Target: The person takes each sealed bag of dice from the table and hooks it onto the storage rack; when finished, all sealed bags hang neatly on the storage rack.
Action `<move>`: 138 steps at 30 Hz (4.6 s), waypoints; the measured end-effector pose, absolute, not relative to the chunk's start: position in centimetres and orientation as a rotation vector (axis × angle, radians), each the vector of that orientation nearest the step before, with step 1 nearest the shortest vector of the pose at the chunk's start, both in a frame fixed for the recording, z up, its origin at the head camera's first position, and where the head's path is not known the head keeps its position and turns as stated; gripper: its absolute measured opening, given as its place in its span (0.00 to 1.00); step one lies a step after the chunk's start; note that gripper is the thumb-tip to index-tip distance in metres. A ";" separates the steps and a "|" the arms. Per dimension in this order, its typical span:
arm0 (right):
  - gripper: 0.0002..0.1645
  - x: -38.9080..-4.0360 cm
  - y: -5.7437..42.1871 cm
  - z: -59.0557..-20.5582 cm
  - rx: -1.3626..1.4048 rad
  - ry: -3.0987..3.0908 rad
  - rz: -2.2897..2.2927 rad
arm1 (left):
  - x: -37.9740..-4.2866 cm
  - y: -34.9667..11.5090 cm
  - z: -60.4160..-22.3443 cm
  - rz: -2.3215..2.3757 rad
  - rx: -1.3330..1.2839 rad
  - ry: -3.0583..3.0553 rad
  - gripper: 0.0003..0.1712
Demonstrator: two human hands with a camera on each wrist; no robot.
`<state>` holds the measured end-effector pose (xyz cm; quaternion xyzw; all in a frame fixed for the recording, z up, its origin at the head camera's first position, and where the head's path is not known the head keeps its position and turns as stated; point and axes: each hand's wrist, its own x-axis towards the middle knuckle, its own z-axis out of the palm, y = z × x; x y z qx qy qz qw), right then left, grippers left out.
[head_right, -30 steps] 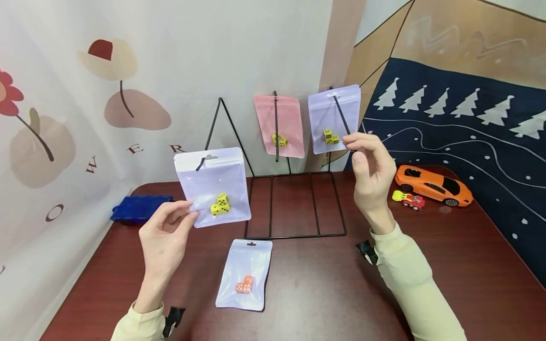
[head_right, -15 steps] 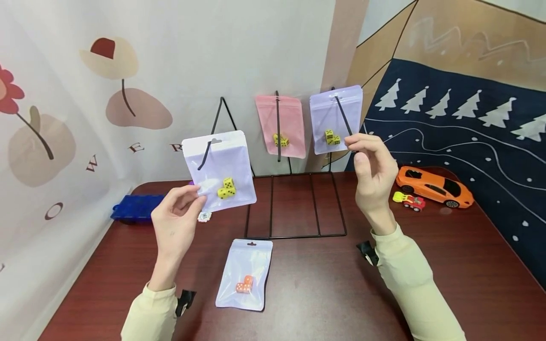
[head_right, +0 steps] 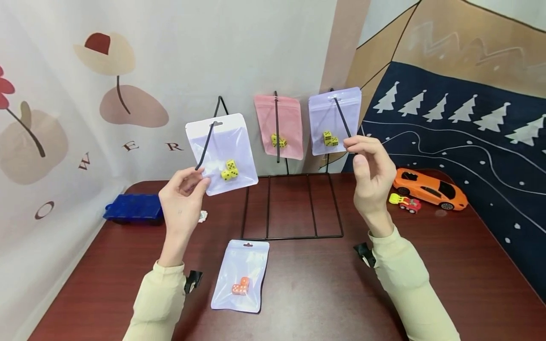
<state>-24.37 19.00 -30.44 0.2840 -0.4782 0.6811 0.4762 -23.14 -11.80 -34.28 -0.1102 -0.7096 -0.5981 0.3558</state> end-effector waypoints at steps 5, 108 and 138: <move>0.24 -24.4 19.0 -30.6 0.693 -1.166 1.661 | -23.5 -11.3 -33.6 -1.544 -0.280 -1.847 0.12; 0.25 -23.7 19.3 -30.2 0.680 -1.278 1.556 | -19.4 -12.0 -35.3 -1.275 -0.528 -2.102 0.11; 0.24 -23.7 19.5 -30.2 0.709 -1.292 1.558 | -13.2 -14.2 -41.5 -1.251 -0.434 -2.860 0.12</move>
